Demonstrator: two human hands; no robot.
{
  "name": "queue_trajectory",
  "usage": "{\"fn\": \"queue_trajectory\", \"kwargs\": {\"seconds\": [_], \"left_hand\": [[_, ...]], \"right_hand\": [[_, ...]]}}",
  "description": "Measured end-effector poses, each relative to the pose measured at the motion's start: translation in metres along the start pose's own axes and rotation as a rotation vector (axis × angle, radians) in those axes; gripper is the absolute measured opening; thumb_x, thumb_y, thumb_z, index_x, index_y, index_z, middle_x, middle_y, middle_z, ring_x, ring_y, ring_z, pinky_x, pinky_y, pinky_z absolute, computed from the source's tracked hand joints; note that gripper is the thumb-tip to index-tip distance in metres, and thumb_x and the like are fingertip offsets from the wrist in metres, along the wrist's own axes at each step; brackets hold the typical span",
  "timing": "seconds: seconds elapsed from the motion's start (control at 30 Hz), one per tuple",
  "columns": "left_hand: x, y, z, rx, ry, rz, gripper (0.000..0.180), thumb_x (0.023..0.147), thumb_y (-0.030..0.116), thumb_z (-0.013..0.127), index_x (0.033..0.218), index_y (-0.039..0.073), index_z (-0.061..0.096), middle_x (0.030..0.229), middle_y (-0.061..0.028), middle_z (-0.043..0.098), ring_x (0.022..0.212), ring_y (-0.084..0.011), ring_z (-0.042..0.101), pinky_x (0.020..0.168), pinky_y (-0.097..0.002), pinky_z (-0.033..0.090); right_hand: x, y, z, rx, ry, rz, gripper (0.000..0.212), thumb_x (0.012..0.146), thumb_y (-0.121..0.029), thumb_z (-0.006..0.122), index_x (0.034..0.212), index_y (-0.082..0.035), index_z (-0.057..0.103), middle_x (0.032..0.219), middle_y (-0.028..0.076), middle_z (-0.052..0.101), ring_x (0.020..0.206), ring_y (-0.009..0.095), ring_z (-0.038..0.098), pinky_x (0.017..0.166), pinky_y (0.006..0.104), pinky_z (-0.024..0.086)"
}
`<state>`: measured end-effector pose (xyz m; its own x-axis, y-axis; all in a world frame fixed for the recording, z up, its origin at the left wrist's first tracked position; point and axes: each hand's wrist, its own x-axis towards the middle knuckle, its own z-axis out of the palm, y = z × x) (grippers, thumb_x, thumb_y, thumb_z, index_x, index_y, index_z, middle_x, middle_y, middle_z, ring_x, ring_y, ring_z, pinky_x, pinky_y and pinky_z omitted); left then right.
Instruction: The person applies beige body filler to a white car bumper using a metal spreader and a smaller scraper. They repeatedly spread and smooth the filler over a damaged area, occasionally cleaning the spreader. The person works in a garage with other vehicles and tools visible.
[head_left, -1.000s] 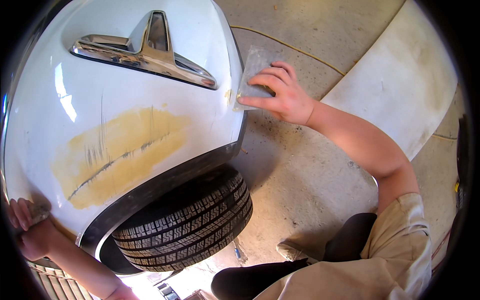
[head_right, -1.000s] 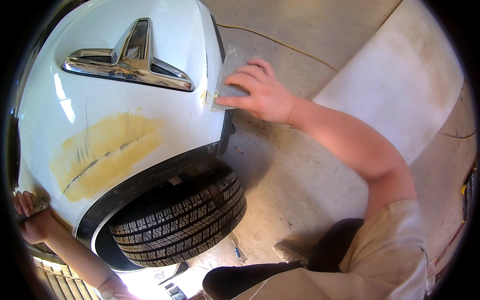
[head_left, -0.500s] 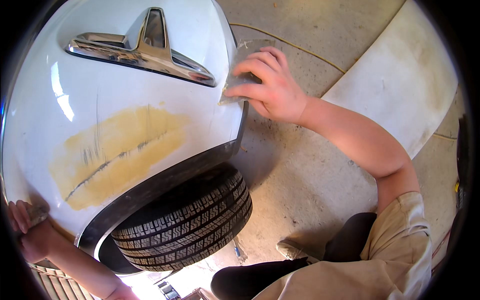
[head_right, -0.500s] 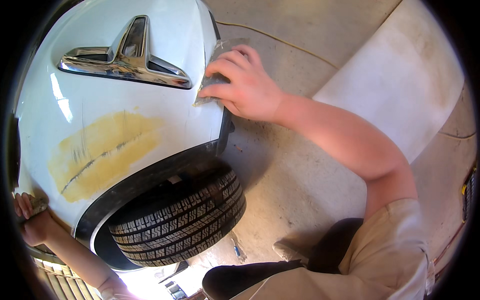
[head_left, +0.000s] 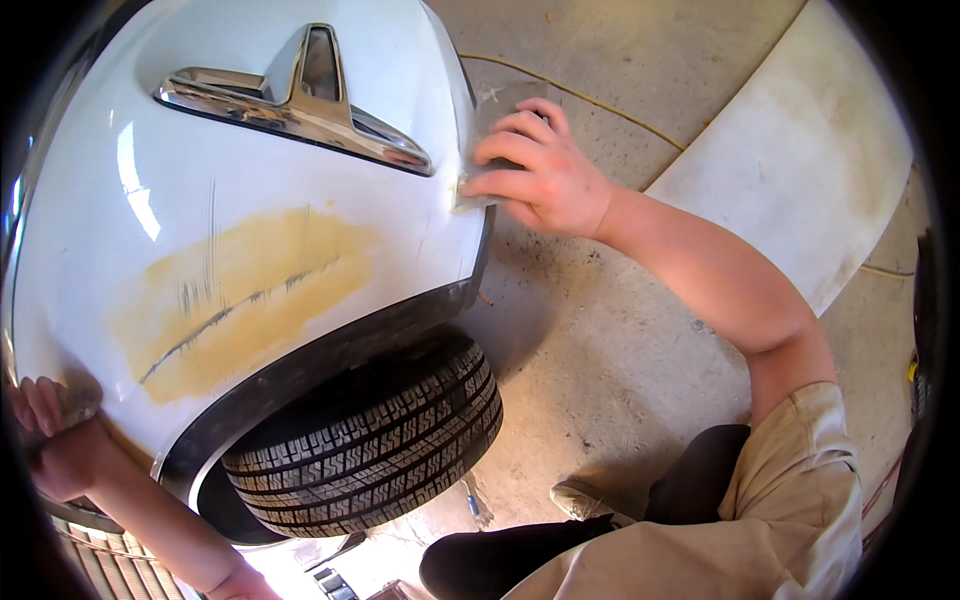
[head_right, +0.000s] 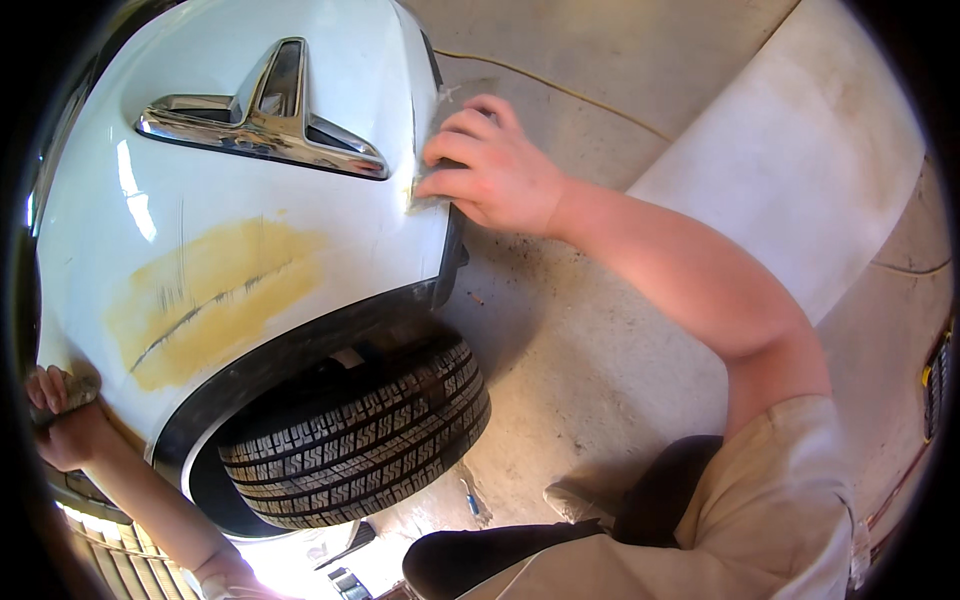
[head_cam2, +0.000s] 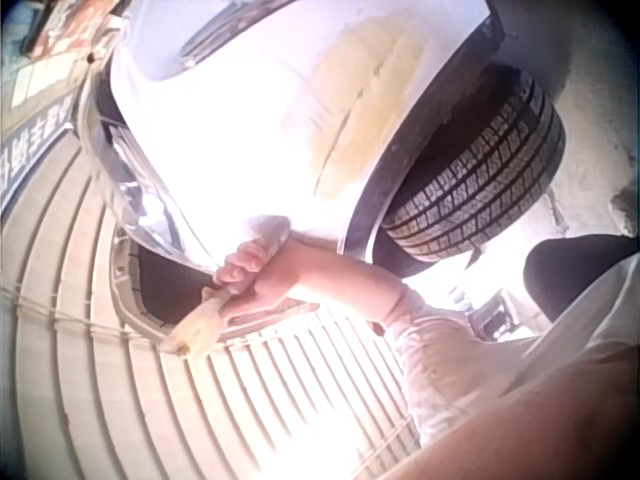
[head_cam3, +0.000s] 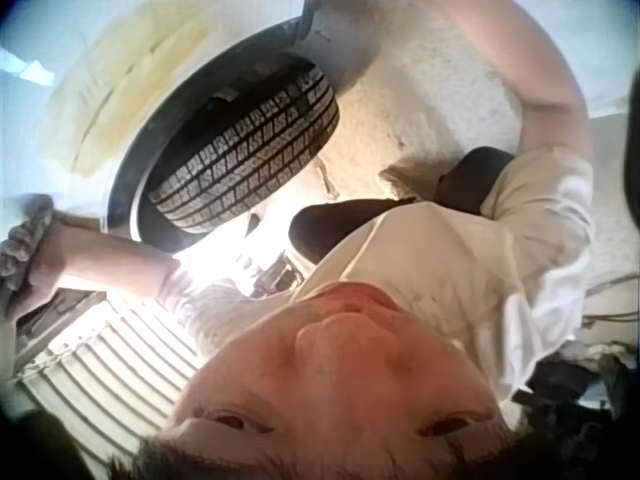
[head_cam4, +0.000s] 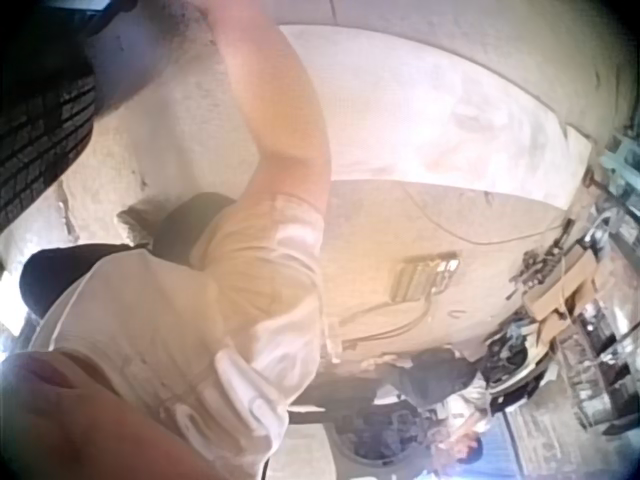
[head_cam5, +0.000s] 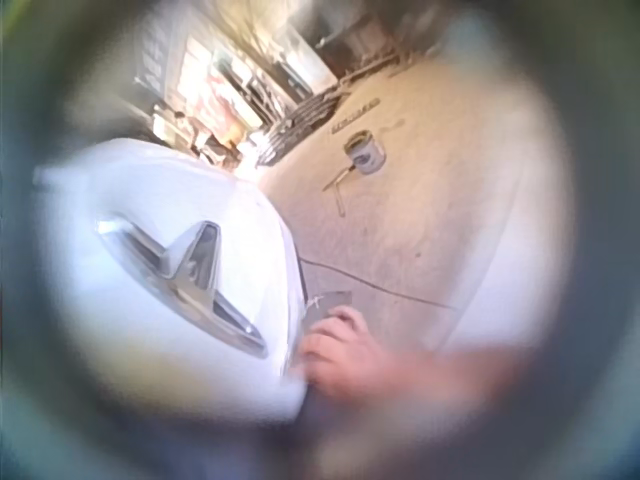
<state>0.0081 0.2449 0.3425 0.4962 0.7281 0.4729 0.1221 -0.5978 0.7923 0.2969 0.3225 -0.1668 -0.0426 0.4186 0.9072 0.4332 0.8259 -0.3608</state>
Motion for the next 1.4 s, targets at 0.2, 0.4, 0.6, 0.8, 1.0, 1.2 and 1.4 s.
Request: {"fn": "queue_trajectory", "kwargs": {"seconds": [0.2,0.4,0.6,0.8,1.0,1.2,1.4], "left_hand": [[0.005,-0.009,0.001,0.030,-0.153,-0.099,0.044,0.099,0.035,0.038,0.118,0.001,0.057,0.103,-0.0133,0.057,0.095,-0.0264,0.053,0.085,-0.0412,0.042],[-0.015,0.010,-0.040,0.144,-0.014,-0.056,0.042,0.100,0.044,0.036,0.094,0.006,0.053,0.078,-0.0042,0.045,0.072,-0.0185,0.041,0.066,-0.0349,0.035],[-0.125,-0.080,0.144,0.063,0.035,-0.464,0.065,0.100,0.060,0.032,0.088,0.002,0.059,0.053,-0.0041,0.053,0.043,-0.0137,0.052,0.038,-0.0250,0.042],[-0.203,-0.153,0.233,-0.383,-0.533,-0.794,0.032,0.104,0.018,0.044,0.091,-0.005,0.062,0.062,-0.0039,0.059,0.052,-0.0130,0.056,0.049,-0.0281,0.045],[-0.206,-0.181,0.268,-0.543,-0.545,-0.940,0.038,0.106,0.025,0.043,0.083,-0.002,0.058,0.062,-0.0020,0.057,0.052,-0.0110,0.054,0.050,-0.0256,0.043],[-0.221,-0.184,0.247,-0.701,-0.276,-0.711,0.048,0.106,0.031,0.039,0.126,-0.012,0.049,0.098,-0.0159,0.062,0.051,-0.0112,0.047,0.045,-0.0236,0.039],[-0.251,-0.158,0.221,-0.444,-0.092,-1.039,0.058,0.102,0.045,0.045,0.119,-0.009,0.055,0.089,-0.0136,0.063,0.053,-0.0115,0.052,0.044,-0.0235,0.040]], "right_hand": [[-0.025,-0.010,-0.020,0.051,-0.069,0.013,0.036,0.066,0.005,0.062,0.095,-0.016,0.068,0.101,0.005,0.057,0.098,0.027,0.052,0.097,0.0481,0.037],[-0.027,-0.045,-0.046,0.772,0.156,0.654,0.026,0.076,0.005,0.043,0.097,-0.009,0.052,0.092,0.007,0.053,0.082,0.021,0.050,0.078,0.0343,0.042],[0.001,-0.074,-0.078,1.678,0.167,1.058,0.019,0.093,-0.022,0.041,0.108,-0.012,0.047,0.086,0.004,0.048,0.070,0.014,0.046,0.068,0.0307,0.039],[0.022,-0.125,-0.086,2.219,-0.104,0.890,0.027,0.099,-0.025,0.046,0.119,-0.009,0.048,0.092,0.004,0.051,0.071,0.015,0.049,0.067,0.0274,0.040],[0.021,-0.146,-0.094,1.967,-0.416,0.939,0.044,0.081,0.005,0.047,0.123,-0.007,0.045,0.102,0.004,0.053,0.084,0.010,0.049,0.074,0.0254,0.041],[0.004,-0.143,-0.084,1.654,-0.668,1.055,0.047,0.078,0.002,0.058,0.124,-0.003,0.049,0.109,0.004,0.055,0.092,0.010,0.054,0.076,0.0230,0.044],[-0.012,-0.139,-0.099,1.419,-0.353,1.247,0.033,0.095,-0.004,0.057,0.127,0.000,0.058,0.116,0.008,0.065,0.105,0.014,0.059,0.092,0.0298,0.046]]}}
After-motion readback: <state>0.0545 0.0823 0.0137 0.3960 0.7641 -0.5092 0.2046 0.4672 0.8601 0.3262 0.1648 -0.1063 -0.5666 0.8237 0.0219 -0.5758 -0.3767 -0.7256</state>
